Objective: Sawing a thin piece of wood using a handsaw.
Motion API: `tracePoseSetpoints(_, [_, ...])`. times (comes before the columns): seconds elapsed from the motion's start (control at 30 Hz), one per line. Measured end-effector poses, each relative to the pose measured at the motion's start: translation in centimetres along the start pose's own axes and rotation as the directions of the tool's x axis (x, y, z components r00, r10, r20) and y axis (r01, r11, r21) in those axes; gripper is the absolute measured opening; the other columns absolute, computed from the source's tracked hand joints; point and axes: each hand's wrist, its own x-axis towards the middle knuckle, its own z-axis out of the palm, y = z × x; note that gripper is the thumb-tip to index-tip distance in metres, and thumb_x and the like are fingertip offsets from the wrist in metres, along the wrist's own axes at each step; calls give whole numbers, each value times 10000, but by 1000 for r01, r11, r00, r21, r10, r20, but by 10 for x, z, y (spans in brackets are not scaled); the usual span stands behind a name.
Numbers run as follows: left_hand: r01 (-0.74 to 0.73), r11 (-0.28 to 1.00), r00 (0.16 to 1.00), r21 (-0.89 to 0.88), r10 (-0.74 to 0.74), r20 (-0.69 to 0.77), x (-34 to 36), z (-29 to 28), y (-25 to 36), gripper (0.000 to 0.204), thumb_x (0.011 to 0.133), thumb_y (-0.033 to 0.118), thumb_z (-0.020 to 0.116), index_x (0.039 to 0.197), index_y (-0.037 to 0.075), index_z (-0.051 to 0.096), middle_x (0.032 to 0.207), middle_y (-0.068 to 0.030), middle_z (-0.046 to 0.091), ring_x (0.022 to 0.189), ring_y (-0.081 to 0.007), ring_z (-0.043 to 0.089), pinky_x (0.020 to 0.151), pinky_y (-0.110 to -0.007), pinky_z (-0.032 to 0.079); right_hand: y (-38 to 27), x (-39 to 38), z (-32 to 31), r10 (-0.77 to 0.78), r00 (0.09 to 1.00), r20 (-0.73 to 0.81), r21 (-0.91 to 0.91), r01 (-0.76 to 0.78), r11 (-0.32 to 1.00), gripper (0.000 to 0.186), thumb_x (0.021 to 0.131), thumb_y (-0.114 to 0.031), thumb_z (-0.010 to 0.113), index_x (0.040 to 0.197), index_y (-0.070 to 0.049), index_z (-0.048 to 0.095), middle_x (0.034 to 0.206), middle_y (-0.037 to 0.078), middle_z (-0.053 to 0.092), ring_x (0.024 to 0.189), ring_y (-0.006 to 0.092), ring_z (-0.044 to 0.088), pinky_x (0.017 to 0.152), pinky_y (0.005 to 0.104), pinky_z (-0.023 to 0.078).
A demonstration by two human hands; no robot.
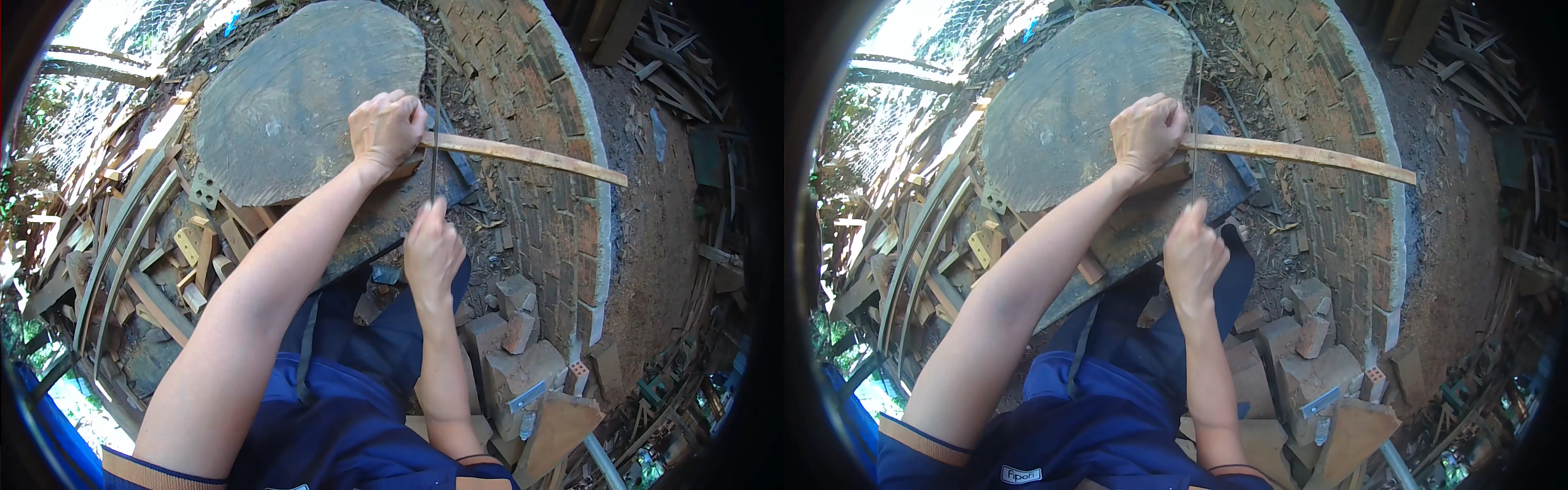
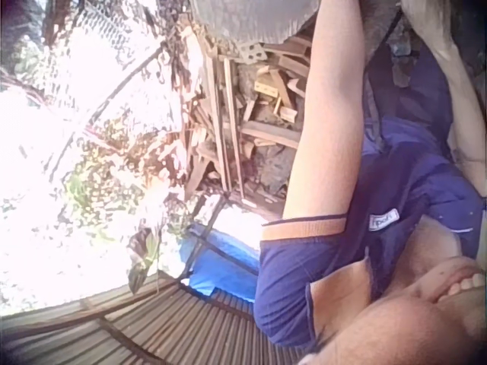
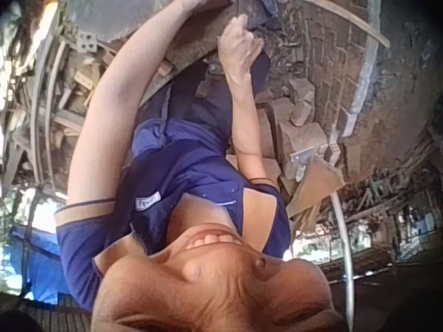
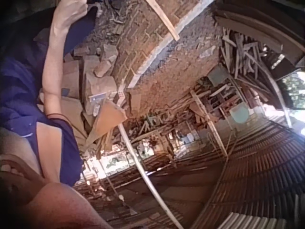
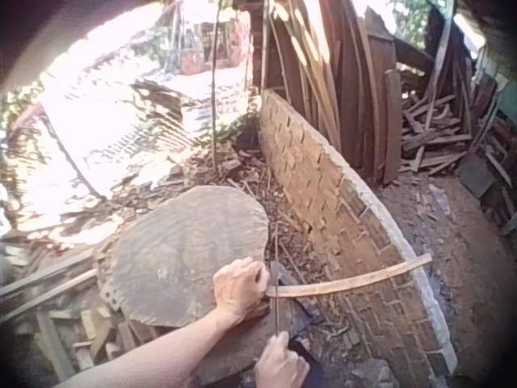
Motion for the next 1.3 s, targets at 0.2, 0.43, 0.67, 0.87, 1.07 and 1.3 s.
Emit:
tracePoseSetpoints(0.2, [39,999,999,24,-40,29,1,-3,0,231,858,292,601,702,146,686,791,-25,676,775,-233,665,670,-387,527,-8,25,5,-14,998,-67,20,15,1000,124,979,-162,488,930,-51,510,570,164,637,555,346,671,477,446,542])
tracePoseSetpoints(0.43, [29,999,998,16,-29,53,1,-4,6,235,863,298,587,717,149,696,811,-18,685,787,-231,669,664,-383,529,-8,46,6,10,998,-58,28,-8,1000,118,967,-165,511,933,-52,514,598,182,646,579,355,676,505,458,544])
tracePoseSetpoints(0.67, [44,999,999,20,-44,13,4,-5,1,252,857,319,584,698,144,673,789,-26,674,771,-249,662,648,-395,516,-3,-8,-8,42,994,97,10,-44,999,124,972,-163,497,910,-56,502,615,179,649,592,366,677,508,467,543])
tracePoseSetpoints(0.87, [34,998,999,46,-36,28,0,-2,3,247,865,313,583,704,157,689,798,-14,681,774,-225,667,655,-380,526,-6,42,3,-14,999,-53,30,15,999,171,994,-167,449,900,-39,515,613,183,646,589,363,675,513,459,549])
tracePoseSetpoints(1.07, [39,999,999,16,-39,12,-1,-1,1,246,857,314,586,704,154,695,783,-25,682,757,-235,672,650,-393,526,-4,3,-8,16,999,30,27,-16,1000,160,976,-178,503,902,-37,509,594,178,646,588,359,679,514,453,553])
tracePoseSetpoints(1.3, [293,953,937,74,-302,177,13,-6,14,289,842,356,564,727,162,745,738,-117,703,690,-297,698,623,-391,542,-2,8,-2,-2,1000,4,4,2,1000,167,977,-182,510,903,-33,493,599,178,644,582,351,677,503,438,552])
